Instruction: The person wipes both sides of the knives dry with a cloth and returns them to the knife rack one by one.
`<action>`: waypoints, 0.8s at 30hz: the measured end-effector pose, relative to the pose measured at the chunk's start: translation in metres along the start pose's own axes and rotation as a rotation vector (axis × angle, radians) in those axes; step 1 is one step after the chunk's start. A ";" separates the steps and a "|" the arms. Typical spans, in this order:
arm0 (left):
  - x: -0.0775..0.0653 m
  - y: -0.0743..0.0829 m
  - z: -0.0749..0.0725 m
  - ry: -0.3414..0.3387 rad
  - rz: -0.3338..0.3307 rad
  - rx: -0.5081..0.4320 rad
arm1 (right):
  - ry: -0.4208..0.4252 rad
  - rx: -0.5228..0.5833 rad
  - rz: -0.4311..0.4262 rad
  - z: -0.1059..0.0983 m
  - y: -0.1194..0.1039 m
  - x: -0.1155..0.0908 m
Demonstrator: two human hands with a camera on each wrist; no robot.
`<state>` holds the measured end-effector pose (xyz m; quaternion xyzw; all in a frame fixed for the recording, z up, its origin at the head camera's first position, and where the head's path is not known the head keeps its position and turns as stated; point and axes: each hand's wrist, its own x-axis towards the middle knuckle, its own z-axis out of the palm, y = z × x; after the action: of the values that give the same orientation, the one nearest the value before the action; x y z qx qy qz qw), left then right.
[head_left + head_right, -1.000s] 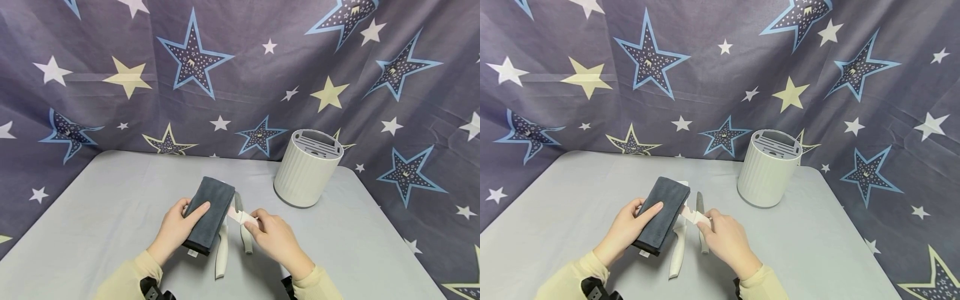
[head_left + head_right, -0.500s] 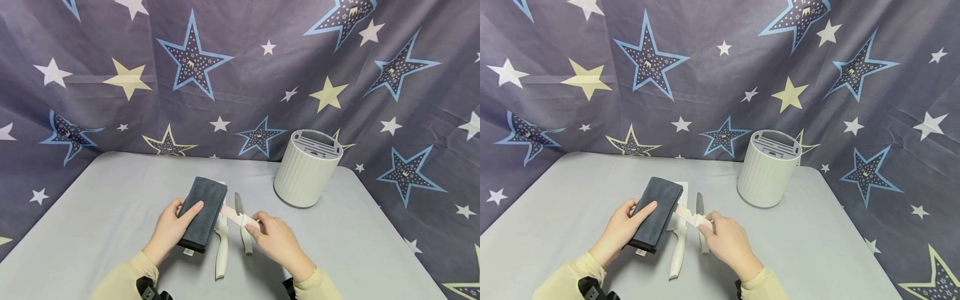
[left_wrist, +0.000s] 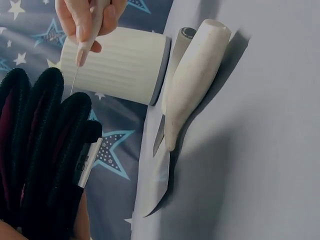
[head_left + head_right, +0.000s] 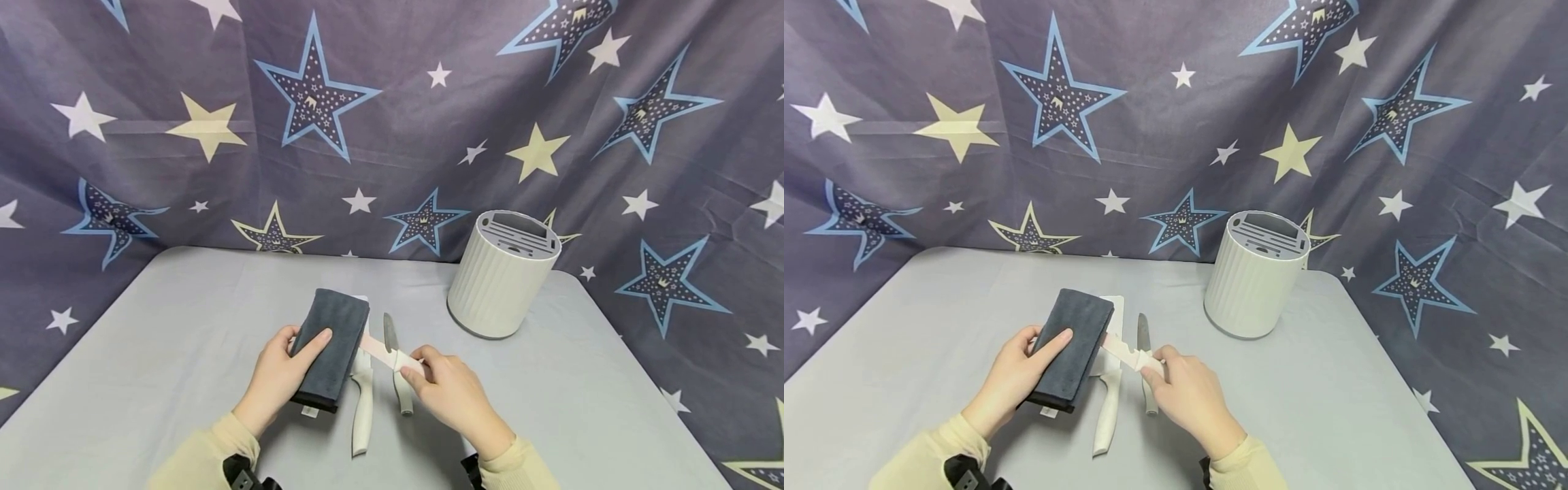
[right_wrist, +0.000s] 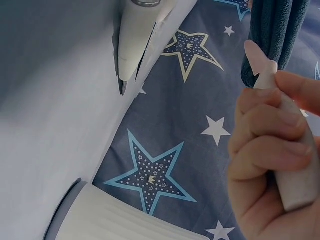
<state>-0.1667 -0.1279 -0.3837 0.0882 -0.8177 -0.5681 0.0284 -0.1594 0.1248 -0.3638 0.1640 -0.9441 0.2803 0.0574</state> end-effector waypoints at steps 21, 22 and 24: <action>-0.008 0.006 0.015 -0.024 0.014 -0.031 | -0.004 0.013 0.005 0.002 -0.002 0.003; -0.009 0.006 0.015 -0.026 0.016 -0.032 | -0.002 0.013 0.003 0.002 -0.002 0.003; -0.010 0.006 0.016 -0.028 0.018 -0.035 | -0.001 0.016 0.001 0.002 -0.002 0.003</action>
<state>-0.1603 -0.1090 -0.3830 0.0725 -0.8088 -0.5831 0.0235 -0.1617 0.1208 -0.3641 0.1639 -0.9420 0.2876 0.0554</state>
